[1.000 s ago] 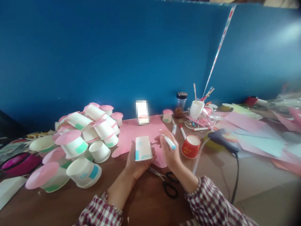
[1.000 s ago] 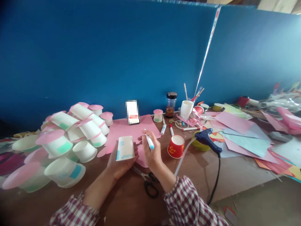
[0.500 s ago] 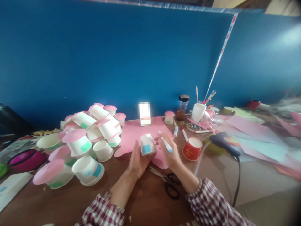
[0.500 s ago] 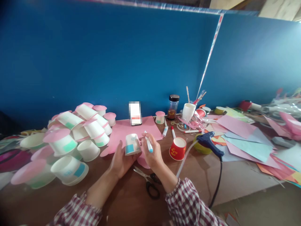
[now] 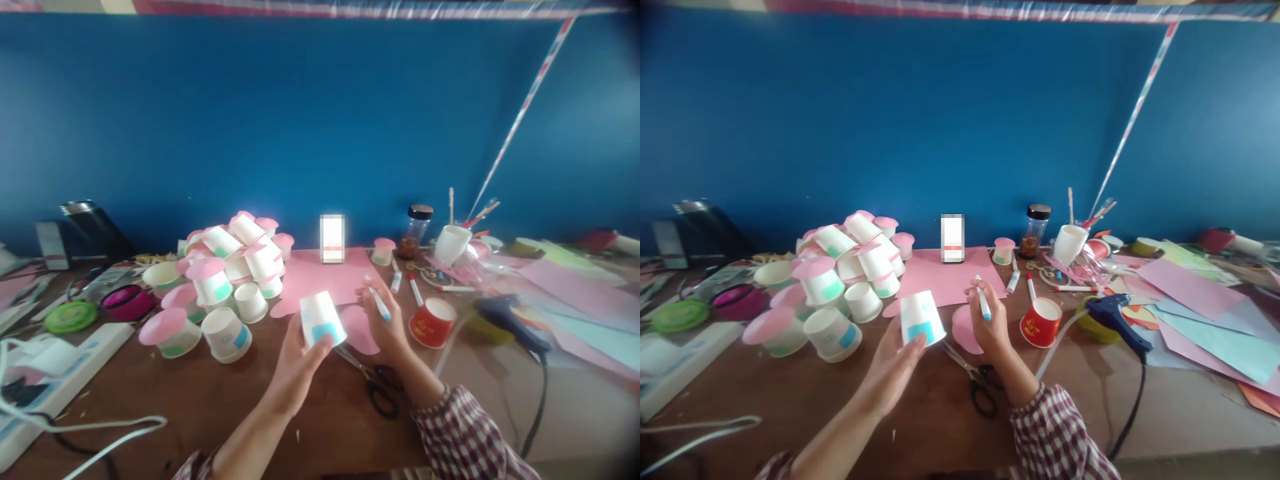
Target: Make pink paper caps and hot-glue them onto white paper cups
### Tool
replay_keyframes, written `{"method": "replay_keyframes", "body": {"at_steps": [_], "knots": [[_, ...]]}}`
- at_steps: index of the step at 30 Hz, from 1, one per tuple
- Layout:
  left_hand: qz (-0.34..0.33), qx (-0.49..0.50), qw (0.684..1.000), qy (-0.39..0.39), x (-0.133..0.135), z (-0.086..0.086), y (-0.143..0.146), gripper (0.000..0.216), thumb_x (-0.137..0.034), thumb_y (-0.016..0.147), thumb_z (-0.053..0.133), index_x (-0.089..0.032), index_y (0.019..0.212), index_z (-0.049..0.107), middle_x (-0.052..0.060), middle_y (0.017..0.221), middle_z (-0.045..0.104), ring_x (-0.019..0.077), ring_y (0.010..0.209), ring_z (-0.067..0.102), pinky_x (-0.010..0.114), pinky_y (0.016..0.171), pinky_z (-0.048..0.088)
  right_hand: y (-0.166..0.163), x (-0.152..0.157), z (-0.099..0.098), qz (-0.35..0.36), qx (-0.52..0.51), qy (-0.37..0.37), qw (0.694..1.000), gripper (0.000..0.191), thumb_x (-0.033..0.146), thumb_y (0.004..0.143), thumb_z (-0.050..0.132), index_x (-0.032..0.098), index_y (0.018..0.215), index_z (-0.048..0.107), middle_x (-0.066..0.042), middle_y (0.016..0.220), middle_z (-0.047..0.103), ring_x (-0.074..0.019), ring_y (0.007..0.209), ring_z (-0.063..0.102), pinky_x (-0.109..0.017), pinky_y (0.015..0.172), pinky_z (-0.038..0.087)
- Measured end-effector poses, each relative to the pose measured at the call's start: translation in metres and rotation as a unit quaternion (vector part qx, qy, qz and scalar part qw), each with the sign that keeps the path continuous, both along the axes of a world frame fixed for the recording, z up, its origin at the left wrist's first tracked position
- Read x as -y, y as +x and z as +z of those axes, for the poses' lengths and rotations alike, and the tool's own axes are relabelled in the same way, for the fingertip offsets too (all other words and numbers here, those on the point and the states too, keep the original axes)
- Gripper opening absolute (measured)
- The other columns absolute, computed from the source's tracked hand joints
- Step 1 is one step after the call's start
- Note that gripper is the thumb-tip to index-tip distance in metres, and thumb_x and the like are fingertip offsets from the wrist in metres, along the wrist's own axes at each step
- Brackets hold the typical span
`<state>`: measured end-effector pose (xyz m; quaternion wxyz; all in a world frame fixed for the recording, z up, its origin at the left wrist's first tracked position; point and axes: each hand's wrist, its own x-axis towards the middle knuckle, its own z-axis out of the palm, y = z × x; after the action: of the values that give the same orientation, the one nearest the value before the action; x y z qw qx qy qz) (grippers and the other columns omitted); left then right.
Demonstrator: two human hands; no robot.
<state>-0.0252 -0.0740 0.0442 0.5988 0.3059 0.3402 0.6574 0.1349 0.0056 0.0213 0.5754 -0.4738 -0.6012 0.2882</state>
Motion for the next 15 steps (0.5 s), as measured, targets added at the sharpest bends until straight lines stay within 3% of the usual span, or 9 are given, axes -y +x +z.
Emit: {"method": "replay_keyframes", "body": {"at_steps": [5, 7, 10, 12, 15], "knots": [[0.167, -0.092, 0.979, 0.078, 0.019, 0.015, -0.061, 0.071, -0.006, 0.047, 0.082, -0.020, 0.112, 0.057, 0.007, 0.104, 0.065, 0.0232, 0.100, 0.060, 0.022, 0.076, 0.050, -0.003, 0.002, 0.000, 0.003, 0.011, -0.007, 1.000, 0.031, 0.042, 0.088, 0.047, 0.019, 0.107, 0.058, -0.008, 0.093, 0.069, -0.0196, 0.079, 0.066, -0.033, 0.072, 0.051], [0.261, -0.179, 0.941, 0.120, 0.019, 0.020, -0.084, 0.082, -0.011, 0.038, 0.086, -0.020, 0.114, 0.055, 0.006, 0.107, 0.062, 0.0239, 0.102, 0.058, 0.022, 0.078, 0.050, -0.004, 0.002, 0.000, 0.006, 0.013, -0.007, 1.000, 0.031, 0.043, 0.088, 0.046, 0.019, 0.106, 0.058, -0.008, 0.093, 0.068, -0.0200, 0.080, 0.066, -0.034, 0.072, 0.051], [0.363, -0.297, 0.869, 0.160, 0.015, 0.020, -0.111, 0.088, -0.026, 0.043, 0.087, -0.022, 0.122, 0.047, 0.009, 0.123, 0.054, 0.0264, 0.110, 0.054, 0.028, 0.085, 0.048, -0.004, 0.003, 0.000, 0.003, 0.023, -0.005, 1.000, 0.033, 0.044, 0.088, 0.046, 0.019, 0.106, 0.058, -0.009, 0.093, 0.068, -0.0211, 0.083, 0.066, -0.034, 0.073, 0.051], [0.403, -0.376, 0.823, 0.134, 0.011, 0.015, -0.124, 0.088, -0.033, 0.050, 0.084, -0.022, 0.126, 0.042, 0.013, 0.129, 0.049, 0.0287, 0.112, 0.053, 0.035, 0.090, 0.046, -0.004, 0.004, -0.001, -0.004, 0.033, -0.005, 0.999, 0.033, 0.044, 0.088, 0.046, 0.019, 0.106, 0.059, -0.009, 0.093, 0.069, -0.0214, 0.084, 0.066, -0.034, 0.072, 0.051], [0.431, -0.487, 0.759, 0.040, 0.008, 0.006, -0.134, 0.090, -0.039, 0.051, 0.082, -0.020, 0.128, 0.040, 0.016, 0.121, 0.055, 0.0325, 0.106, 0.056, 0.044, 0.091, 0.044, -0.003, 0.004, -0.001, -0.007, 0.046, -0.004, 0.999, 0.034, 0.044, 0.088, 0.046, 0.020, 0.107, 0.059, -0.009, 0.092, 0.069, -0.0218, 0.084, 0.066, -0.034, 0.071, 0.051]]}}
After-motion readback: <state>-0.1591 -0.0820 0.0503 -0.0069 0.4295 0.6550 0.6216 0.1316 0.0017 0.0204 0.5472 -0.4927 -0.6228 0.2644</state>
